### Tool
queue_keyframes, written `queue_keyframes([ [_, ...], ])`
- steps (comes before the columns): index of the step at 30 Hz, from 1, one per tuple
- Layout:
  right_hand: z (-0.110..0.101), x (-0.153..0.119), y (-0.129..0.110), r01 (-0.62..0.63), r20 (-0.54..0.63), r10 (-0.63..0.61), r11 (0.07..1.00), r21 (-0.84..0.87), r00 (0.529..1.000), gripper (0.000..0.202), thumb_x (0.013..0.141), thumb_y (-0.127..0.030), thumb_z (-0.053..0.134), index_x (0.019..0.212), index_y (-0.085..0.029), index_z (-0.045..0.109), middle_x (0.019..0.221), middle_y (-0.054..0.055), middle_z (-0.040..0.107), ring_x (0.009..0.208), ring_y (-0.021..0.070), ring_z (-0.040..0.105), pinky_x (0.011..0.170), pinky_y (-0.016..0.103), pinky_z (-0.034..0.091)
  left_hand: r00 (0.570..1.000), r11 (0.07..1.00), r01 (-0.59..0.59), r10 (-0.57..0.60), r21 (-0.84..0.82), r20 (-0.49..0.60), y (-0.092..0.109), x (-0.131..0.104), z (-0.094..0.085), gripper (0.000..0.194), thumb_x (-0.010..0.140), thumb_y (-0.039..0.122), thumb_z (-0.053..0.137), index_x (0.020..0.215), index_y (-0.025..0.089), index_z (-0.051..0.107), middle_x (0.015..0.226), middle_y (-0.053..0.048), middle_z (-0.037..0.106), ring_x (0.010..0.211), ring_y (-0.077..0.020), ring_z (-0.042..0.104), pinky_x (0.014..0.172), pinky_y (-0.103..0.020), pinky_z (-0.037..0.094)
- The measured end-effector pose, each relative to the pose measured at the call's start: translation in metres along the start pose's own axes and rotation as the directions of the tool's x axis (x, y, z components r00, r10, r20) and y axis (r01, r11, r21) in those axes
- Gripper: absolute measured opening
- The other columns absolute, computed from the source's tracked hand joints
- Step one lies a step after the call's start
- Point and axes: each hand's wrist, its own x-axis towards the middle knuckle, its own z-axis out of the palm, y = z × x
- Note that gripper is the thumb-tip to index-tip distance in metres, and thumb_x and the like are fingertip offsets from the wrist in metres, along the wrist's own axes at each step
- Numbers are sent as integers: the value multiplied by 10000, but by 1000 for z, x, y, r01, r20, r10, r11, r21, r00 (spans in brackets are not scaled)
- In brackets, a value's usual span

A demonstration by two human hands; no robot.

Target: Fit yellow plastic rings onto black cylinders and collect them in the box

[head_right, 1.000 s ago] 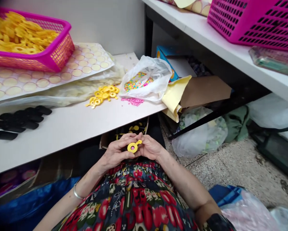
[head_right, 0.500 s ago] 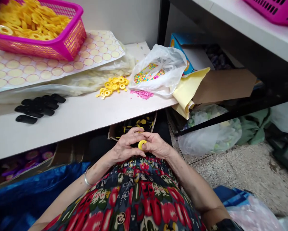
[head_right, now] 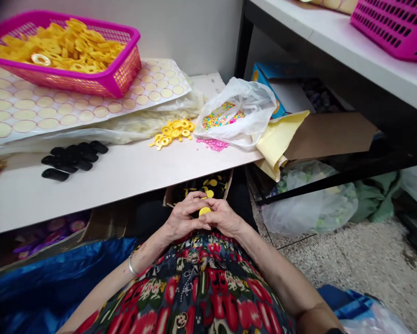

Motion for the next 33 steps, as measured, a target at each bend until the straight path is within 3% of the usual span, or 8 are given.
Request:
queue_keyframes([
  [12,14,21,8,-12,-35,8,995,-96,999,346,522,-179,740,856,-127,667,760,42,639,673,144,560,611,257,449,988,979,-148,151,137,-13,-3,-5,-5,380,608,508,708,723,152,640,651,-25,629,664,-146,578,935,-394,420],
  [15,5,36,16,-12,-76,-7,972,-237,997,418,573,-245,730,974,-162,646,843,53,647,741,181,577,651,303,458,993,965,-107,115,239,-22,-12,-11,-27,494,519,523,761,858,179,660,817,-73,657,802,-198,595,901,-411,446],
  [17,-5,51,18,-19,-157,-57,896,-444,986,492,545,-285,744,1009,-169,631,888,63,650,790,218,584,693,340,461,973,947,-26,98,321,-210,-16,-20,-59,608,495,523,775,996,206,639,1030,-114,620,955,-239,571,851,-409,474],
  [20,-19,74,17,-103,-262,-159,639,-762,952,436,546,-351,720,934,-170,639,822,54,653,772,242,590,698,355,450,723,858,316,57,404,-688,-23,-40,-128,389,695,441,665,1001,204,621,1070,-101,580,995,-222,552,836,-393,470],
  [22,-24,85,14,-166,-290,-199,477,-863,936,309,614,-401,656,814,-167,636,735,48,640,734,238,586,669,342,435,413,727,615,32,305,-910,-32,-51,-177,321,739,417,602,926,157,623,955,-86,583,835,-194,564,750,-354,474],
  [24,-25,90,10,-178,-295,-235,418,-891,926,260,665,-425,605,731,-173,612,680,41,618,714,229,578,638,323,423,200,544,820,19,177,-980,-45,-58,-218,379,689,449,617,897,132,614,872,-63,564,713,-179,530,707,-347,450],
  [28,-14,83,-5,-133,-251,-261,397,-908,932,200,653,-333,629,762,-166,603,679,20,600,702,197,566,602,277,398,216,287,936,-12,203,-976,-66,-60,-262,414,634,545,615,735,145,577,699,-15,498,689,-186,485,651,-312,380],
  [33,-1,79,-43,-32,-141,-244,404,-914,959,188,775,-310,511,698,-165,603,565,0,555,547,137,512,545,244,371,234,311,927,-44,210,-971,-80,-58,-274,394,611,536,637,562,170,501,529,64,449,544,-102,423,516,-220,262],
])
